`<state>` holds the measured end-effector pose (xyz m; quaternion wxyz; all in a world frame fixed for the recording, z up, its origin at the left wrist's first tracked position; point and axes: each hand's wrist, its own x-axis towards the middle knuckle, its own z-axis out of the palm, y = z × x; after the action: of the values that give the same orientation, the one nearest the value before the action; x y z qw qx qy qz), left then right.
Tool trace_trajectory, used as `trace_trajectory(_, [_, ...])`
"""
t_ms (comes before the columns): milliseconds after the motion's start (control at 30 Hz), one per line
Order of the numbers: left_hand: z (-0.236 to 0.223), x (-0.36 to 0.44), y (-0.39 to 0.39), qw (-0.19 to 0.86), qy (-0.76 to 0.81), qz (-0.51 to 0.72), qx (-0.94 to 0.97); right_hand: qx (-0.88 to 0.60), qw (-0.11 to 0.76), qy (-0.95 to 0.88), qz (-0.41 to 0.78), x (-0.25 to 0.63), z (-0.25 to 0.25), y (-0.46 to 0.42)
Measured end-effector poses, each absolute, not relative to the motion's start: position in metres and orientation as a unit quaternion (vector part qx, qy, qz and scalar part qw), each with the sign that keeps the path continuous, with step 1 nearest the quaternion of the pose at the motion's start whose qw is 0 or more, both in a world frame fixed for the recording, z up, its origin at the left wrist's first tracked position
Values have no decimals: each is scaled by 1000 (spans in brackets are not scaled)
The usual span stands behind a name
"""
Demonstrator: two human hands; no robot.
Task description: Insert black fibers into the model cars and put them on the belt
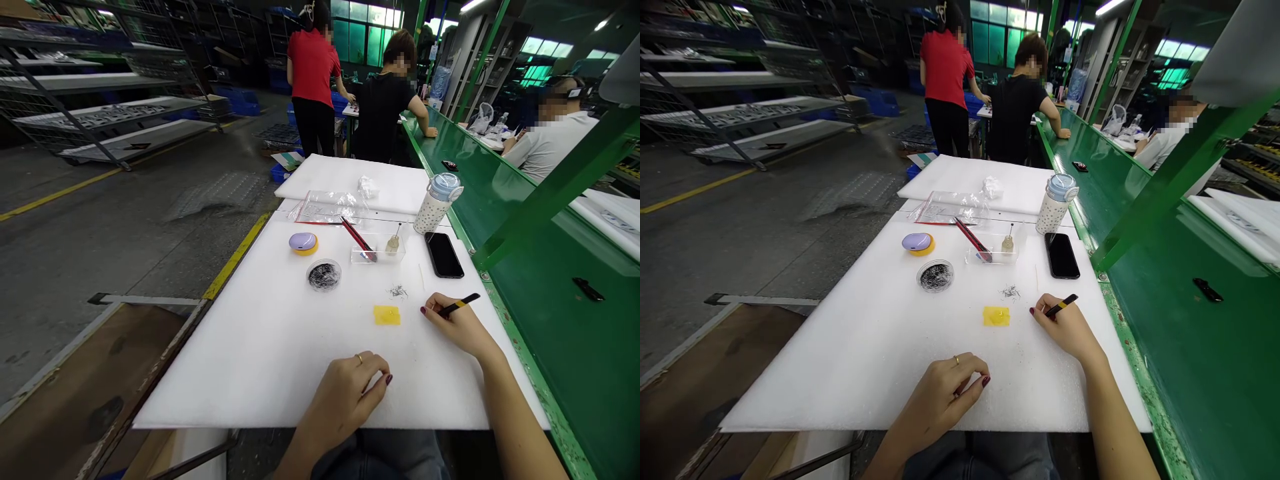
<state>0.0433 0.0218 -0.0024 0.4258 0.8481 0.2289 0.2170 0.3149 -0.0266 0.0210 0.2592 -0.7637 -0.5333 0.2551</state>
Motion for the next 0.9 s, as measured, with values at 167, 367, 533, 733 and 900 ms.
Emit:
trace_trajectory(167, [-3, 44, 21, 420, 229, 220, 850, -755, 278, -544, 238, 315, 21, -26])
trace_trajectory(367, [-2, 42, 21, 405, 225, 221, 858, -732, 351, -528, 250, 313, 22, -25])
trace_trajectory(533, [-4, 45, 21, 362, 226, 226, 876, -700, 416, -495, 302, 306, 21, -20])
trace_trajectory(733, [-9, 49, 19, 308, 219, 227, 897, -708, 462, -443, 299, 299, 18, 0])
trace_trajectory(900, [-8, 46, 22, 321, 202, 245, 892, -736, 436, -434, 281, 298, 16, 24])
